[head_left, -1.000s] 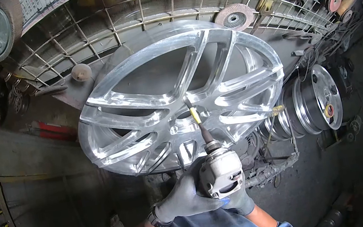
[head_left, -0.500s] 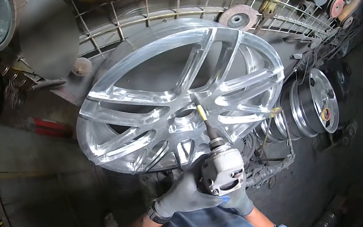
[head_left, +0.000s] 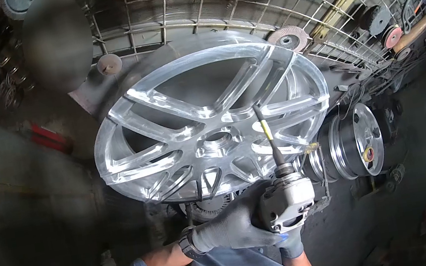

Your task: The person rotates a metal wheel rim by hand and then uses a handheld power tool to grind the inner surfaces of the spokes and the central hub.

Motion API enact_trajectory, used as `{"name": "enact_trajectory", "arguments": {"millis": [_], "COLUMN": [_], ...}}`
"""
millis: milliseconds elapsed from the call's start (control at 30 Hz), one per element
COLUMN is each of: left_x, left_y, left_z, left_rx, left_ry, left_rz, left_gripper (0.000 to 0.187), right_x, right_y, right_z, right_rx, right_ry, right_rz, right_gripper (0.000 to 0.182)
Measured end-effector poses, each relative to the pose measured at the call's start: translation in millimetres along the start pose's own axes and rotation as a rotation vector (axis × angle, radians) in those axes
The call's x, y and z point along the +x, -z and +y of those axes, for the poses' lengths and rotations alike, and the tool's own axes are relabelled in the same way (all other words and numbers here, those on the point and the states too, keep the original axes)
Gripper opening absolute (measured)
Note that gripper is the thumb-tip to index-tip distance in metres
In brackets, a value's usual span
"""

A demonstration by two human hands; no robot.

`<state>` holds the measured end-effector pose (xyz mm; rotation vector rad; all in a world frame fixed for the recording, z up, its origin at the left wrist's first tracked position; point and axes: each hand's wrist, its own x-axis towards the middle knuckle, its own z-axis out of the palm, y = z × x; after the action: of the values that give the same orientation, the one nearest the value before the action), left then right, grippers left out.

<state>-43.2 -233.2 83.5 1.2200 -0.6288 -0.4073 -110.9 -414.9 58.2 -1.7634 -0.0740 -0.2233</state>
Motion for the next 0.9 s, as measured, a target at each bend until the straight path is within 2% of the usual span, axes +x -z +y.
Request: {"name": "enact_trajectory", "arguments": {"millis": [133, 533, 867, 900], "left_x": [4, 21, 27, 29], "left_y": [-3, 0, 1, 0], "left_z": [11, 33, 42, 40], "left_rx": [0.088, 0.023, 0.098, 0.099], "left_ry": [-0.105, -0.151, -0.171, -0.126], "left_rz": [0.02, -0.046, -0.041, -0.079], "left_gripper": [0.087, 0.075, 0.08, 0.085], "right_x": [13, 32, 35, 33], "right_y": [4, 7, 14, 15], "right_z": [-8, -20, -23, -22], "right_rx": [-0.003, 0.004, 0.006, 0.009], "right_ry": [0.069, 0.147, 0.152, 0.162], "right_rz": [0.033, 0.073, 0.107, 0.114], "right_gripper": [0.081, 0.084, 0.087, 0.087]}}
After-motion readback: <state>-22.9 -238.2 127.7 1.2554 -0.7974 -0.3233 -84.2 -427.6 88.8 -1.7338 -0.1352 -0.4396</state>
